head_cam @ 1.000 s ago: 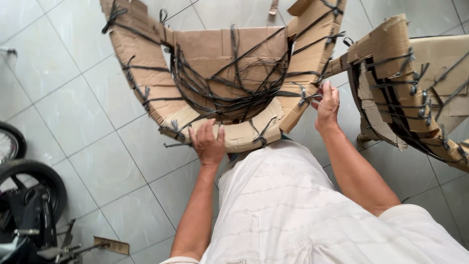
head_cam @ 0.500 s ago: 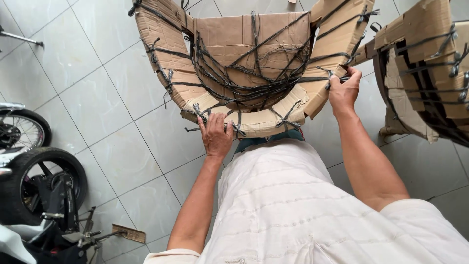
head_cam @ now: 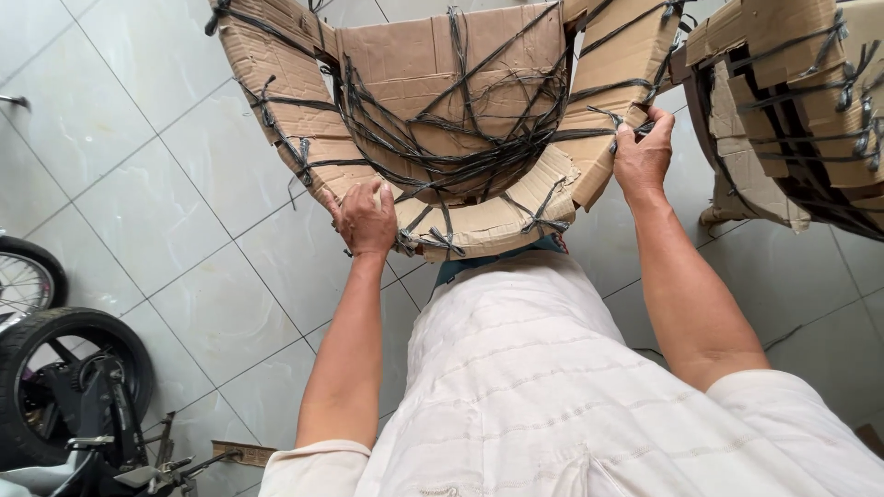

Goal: Wrapping and tying plastic straps around a cardboard-covered furniture frame to secure the packaging

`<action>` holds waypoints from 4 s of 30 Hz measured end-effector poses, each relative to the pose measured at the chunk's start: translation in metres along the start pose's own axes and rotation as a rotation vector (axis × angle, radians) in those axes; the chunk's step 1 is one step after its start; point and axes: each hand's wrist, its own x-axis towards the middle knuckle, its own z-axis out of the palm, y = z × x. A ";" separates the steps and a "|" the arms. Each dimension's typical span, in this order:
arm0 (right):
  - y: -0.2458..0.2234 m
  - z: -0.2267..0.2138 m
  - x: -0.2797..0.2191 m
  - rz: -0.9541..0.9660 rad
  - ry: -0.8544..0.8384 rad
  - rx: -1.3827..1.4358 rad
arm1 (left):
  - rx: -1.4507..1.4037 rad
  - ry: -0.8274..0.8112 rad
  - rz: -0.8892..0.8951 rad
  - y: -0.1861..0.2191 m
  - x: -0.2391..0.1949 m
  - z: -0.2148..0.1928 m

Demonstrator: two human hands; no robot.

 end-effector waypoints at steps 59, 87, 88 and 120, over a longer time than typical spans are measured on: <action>-0.077 0.298 -0.019 0.150 -1.383 -0.065 | 0.066 0.135 -0.051 0.038 0.017 -0.015; -0.167 -0.011 -0.098 0.430 -0.563 1.005 | -0.731 -0.136 0.293 0.166 -0.039 -0.038; -0.172 -0.009 -0.103 0.428 -0.523 1.082 | -1.016 -0.292 0.339 0.193 -0.046 -0.042; -0.101 -0.115 -0.164 0.030 -0.526 0.219 | -0.631 -0.975 0.487 0.224 -0.063 -0.104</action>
